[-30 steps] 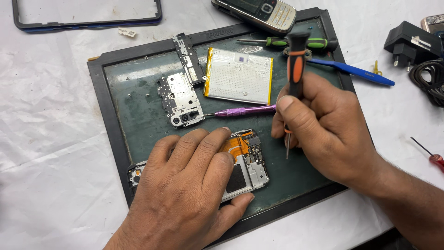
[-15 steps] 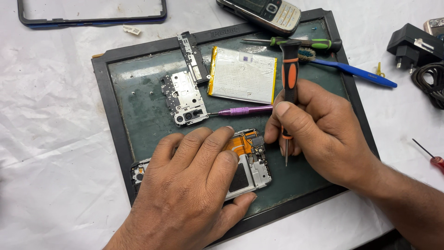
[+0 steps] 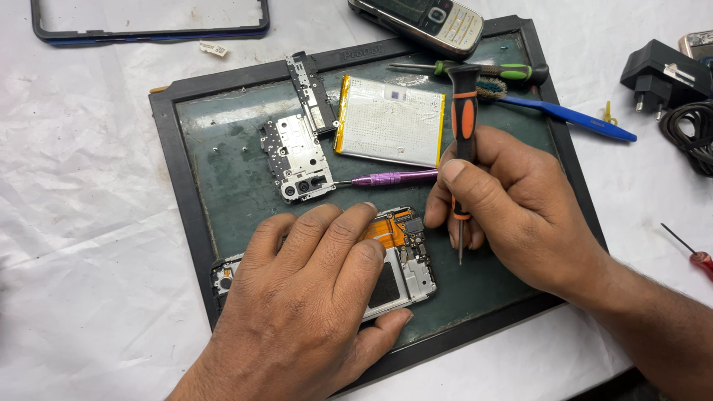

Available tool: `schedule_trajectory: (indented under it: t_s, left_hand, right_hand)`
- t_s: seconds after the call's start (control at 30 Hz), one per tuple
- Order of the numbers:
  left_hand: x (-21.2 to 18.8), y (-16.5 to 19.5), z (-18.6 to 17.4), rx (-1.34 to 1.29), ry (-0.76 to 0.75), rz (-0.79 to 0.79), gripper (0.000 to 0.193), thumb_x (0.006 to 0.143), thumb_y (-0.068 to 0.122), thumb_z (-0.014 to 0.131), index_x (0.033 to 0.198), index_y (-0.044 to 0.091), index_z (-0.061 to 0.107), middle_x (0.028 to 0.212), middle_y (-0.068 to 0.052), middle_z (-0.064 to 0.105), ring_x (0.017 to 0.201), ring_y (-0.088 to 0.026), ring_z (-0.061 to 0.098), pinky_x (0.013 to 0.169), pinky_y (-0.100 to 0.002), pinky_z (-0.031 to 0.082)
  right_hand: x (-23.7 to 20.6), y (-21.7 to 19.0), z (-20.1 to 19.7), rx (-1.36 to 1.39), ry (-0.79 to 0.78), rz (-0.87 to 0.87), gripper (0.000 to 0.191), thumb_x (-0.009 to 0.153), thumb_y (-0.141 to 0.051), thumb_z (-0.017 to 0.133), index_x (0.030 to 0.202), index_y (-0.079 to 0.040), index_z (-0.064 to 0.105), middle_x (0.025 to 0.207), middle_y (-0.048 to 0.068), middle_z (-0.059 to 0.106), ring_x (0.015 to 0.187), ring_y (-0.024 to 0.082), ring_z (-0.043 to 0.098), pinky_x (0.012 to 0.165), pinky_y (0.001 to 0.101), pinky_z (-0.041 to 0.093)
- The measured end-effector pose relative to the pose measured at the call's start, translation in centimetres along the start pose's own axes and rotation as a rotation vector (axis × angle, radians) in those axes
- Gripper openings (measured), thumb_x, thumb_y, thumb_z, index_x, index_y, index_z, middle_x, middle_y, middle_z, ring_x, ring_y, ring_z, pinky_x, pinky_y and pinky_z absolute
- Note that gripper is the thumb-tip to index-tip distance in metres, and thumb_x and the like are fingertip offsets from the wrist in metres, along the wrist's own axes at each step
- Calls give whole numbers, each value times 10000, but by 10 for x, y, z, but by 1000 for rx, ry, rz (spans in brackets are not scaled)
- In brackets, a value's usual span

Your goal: The person repairs a disassembled smartphone on a work mat. They use a screwdriver to unscrew and pry components, lift the battery out of the phone body, work on the flex cable connector with a screwdriver, detach a small board with an orange flex cable, and brush the component clean with a brush.

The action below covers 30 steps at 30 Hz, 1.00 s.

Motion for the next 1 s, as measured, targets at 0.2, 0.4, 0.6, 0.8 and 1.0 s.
schedule_trajectory:
  t_s: [0.2, 0.4, 0.6, 0.8, 1.0]
  left_hand:
    - [0, 0, 0, 2, -2, 3, 610, 731, 467, 840, 1056, -17, 660, 1245, -238, 658, 1187, -355, 602, 942, -519, 452]
    - [-1, 0, 1, 5, -4, -2, 607, 730, 469, 841, 1048, -15, 658, 1237, -234, 662, 1186, -350, 605, 943, -520, 453]
    - [-2, 0, 1, 16, 25, 7, 622, 755, 482, 826, 1097, -5, 646, 1254, -224, 653, 1207, -344, 600, 969, -514, 447]
    - [-3, -1, 1, 11, 18, 2, 650, 745, 478, 831, 1138, -4, 643, 1257, -220, 655, 1202, -345, 605, 972, -512, 451]
    - [-2, -1, 0, -10, -3, -13, 722, 722, 456, 844, 1217, -18, 616, 1232, -216, 664, 1170, -357, 612, 938, -518, 455]
  right_hand:
    - [0, -3, 1, -60, 26, -31, 275, 1062, -229, 475, 1142, -14, 626, 769, 61, 731, 561, 42, 613, 479, 198, 511]
    - [-2, -1, 0, -42, 21, -60, 252, 1069, -216, 474, 1053, -3, 607, 778, 85, 742, 570, 48, 628, 488, 202, 526]
    - [-2, -1, 0, -48, 24, -72, 248, 1074, -215, 470, 1052, -5, 600, 779, 89, 743, 566, 49, 622, 486, 201, 525]
    - [-3, -2, -1, -29, 13, -88, 246, 1085, -224, 465, 1030, -17, 585, 810, 90, 748, 585, 50, 639, 490, 199, 527]
    - [-5, -2, -3, 51, 10, -84, 248, 1091, -238, 452, 1054, -32, 585, 820, 103, 746, 592, 59, 652, 514, 205, 549]
Point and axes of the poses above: each hand's wrist, its own x-axis towards the middle knuckle, its own z-axis out of the palm, y = z × x, the point moved 5 cm from there along x, towards the middle knuckle
